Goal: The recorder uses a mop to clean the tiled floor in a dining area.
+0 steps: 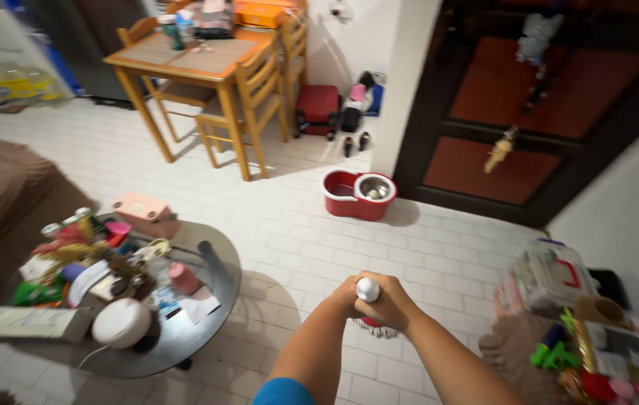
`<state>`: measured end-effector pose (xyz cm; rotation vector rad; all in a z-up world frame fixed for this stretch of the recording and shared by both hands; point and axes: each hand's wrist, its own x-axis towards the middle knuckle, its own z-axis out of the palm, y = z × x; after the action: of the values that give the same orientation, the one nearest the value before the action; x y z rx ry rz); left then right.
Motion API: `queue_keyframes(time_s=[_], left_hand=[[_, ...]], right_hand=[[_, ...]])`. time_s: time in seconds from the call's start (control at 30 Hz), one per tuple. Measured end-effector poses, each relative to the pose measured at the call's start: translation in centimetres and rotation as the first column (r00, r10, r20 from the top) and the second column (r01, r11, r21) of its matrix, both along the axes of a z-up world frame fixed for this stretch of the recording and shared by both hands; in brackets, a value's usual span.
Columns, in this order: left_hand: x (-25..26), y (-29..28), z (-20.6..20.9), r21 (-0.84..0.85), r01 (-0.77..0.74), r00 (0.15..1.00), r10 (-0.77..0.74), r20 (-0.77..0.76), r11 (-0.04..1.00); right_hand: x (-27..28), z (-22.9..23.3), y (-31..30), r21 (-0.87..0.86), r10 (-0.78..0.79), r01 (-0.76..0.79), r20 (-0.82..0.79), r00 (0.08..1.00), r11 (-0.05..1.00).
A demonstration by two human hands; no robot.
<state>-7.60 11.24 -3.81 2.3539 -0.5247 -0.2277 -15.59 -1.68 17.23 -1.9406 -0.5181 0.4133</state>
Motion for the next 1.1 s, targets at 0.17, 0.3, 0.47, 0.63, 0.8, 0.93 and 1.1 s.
queue_keyframes(time_s=[0.17,0.3,0.47,0.63,0.8,0.93,1.1], left_hand=[[-0.7,4.3,2.4,0.254,0.052,0.986,-0.090,0.141,0.966],[-1.4,6.9,3.5,0.305,0.054,0.979,-0.111,0.172,0.951],[-1.3,7.7,2.6,0.237,0.017,0.981,-0.061,0.182,0.971],[1.2,5.3,-2.7,-0.257,-0.115,0.993,0.102,-0.064,0.960],[2.4,2.5,-2.9,-0.234,-0.166,0.986,0.162,-0.040,0.958],[1.9,2.0,-0.5,0.092,-0.161,0.979,0.147,0.141,0.983],[1.0,1.4,1.2,0.069,-0.176,0.980,0.168,0.105,0.982]], right_hand=[[0.4,0.7,3.3,0.050,0.055,-0.057,0.034,0.998,0.997],[0.3,0.8,5.5,0.059,0.061,-0.062,0.020,0.998,0.996],[0.6,-0.2,6.2,0.066,0.065,-0.068,0.044,0.997,0.995],[1.5,-1.8,5.6,0.038,0.030,-0.033,0.097,0.995,0.999],[3.7,-4.3,3.9,0.044,-0.094,0.088,0.159,0.983,0.995],[3.3,-2.8,3.5,-0.002,-0.123,0.124,0.151,0.981,0.992],[2.4,-1.2,3.5,-0.039,-0.136,0.137,0.035,0.990,0.990]])
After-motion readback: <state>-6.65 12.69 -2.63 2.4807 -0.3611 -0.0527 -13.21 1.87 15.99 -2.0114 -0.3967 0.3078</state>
